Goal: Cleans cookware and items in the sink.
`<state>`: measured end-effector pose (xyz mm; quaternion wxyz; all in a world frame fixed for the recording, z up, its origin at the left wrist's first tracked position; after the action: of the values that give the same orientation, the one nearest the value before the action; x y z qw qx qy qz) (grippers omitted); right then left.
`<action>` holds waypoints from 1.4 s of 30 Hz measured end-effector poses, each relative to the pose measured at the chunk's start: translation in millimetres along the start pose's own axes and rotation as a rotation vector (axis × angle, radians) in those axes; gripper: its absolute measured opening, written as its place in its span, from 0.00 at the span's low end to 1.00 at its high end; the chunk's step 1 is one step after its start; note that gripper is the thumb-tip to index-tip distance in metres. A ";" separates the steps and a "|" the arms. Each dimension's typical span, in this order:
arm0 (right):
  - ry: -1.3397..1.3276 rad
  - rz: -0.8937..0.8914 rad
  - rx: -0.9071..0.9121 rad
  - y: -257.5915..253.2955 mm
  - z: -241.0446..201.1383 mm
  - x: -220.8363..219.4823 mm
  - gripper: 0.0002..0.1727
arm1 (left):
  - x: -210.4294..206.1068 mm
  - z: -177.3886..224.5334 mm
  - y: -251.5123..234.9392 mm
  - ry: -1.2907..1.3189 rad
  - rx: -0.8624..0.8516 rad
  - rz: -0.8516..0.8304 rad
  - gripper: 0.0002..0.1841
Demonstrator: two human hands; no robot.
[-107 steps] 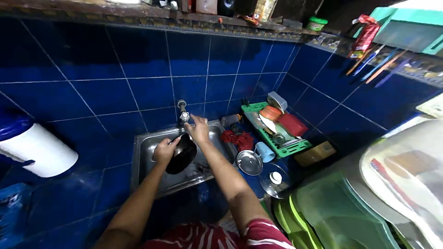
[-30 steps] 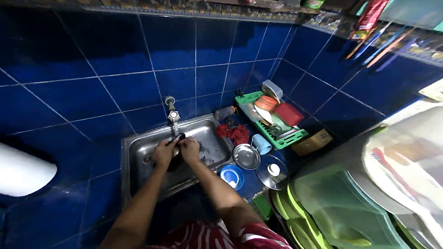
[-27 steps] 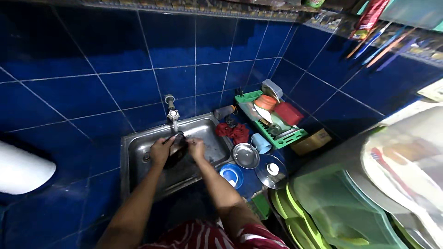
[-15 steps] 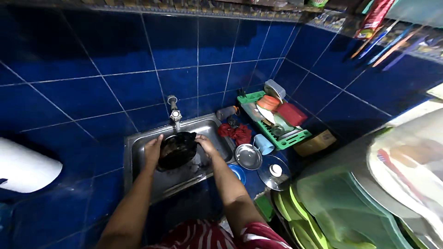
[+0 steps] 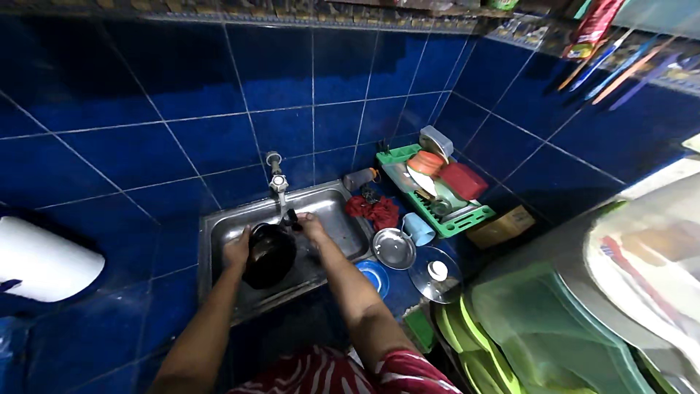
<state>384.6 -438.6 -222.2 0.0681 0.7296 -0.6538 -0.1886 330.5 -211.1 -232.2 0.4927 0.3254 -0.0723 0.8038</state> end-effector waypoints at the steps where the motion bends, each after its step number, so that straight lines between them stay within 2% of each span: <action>1: -0.122 -0.010 -0.064 -0.7 -1.1 -8.1 0.19 | 0.1 -5.4 1.0 0.003 0.043 0.009 0.38; 4: -0.387 -0.089 -0.186 -2.9 -0.5 -26.3 0.19 | 3.6 -18.3 5.6 0.045 0.122 0.028 0.40; 7: -0.467 -0.133 -0.212 -7.8 -1.8 -42.3 0.20 | 8.2 -26.0 7.9 0.103 0.182 0.051 0.42; 11: -0.147 -0.086 -0.150 -18.1 -2.9 -56.7 0.18 | 14.7 -24.4 19.0 0.257 0.181 0.060 0.44; 13: 0.099 -0.054 -0.113 -17.2 -9.0 -59.8 0.15 | 18.4 -14.8 29.8 0.275 0.096 0.006 0.39; 15: 0.270 -0.017 -0.112 -13.3 -16.3 -59.7 0.22 | 15.1 -15.7 31.1 0.270 -0.002 -0.042 0.31; 17: 0.307 0.000 -0.092 -13.6 -19.2 -59.9 0.25 | 10.2 -20.4 26.5 0.218 -0.066 -0.059 0.30; 21: 0.145 -0.093 -0.103 -15.1 -19.7 -51.8 0.17 | 8.1 -19.6 30.4 0.210 -0.046 -0.063 0.32; 24: 0.317 -0.092 -0.060 -12.3 -24.2 -46.8 0.15 | 12.0 -12.6 33.5 0.181 -0.030 -0.063 0.34; 29: 0.731 -0.178 -0.009 -2.8 -30.8 -44.4 0.26 | 16.9 -1.5 36.3 0.203 -0.001 -0.029 0.34; 33: 0.722 -0.350 -0.067 -9.3 -28.1 -41.7 0.19 | 20.3 -2.0 30.2 0.175 0.000 -0.007 0.35; 35: 0.664 -0.310 -0.080 -10.9 -36.9 -36.1 0.18 | 22.3 -4.7 27.3 0.163 -0.006 -0.036 0.34; 39: 0.751 -0.113 0.161 -17.2 -90.1 -21.7 0.19 | 25.6 -7.9 27.2 0.144 -0.063 -0.103 0.27; 42: 0.845 -0.112 0.378 -2.6 -144.4 -30.0 0.32 | 29.3 -4.3 27.5 0.092 -0.045 -0.096 0.26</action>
<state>437.4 -430.1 -84.8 0.1839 0.7763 -0.5511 0.2444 296.6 -201.2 -212.6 0.5406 0.2800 -0.0519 0.7916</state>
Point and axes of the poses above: each hand's wrist, its own y-axis away from the middle knuckle, its own x-axis out of the back of the hand, z = x × y, the point moved 2 cm from there along -y, towards the middle knuckle
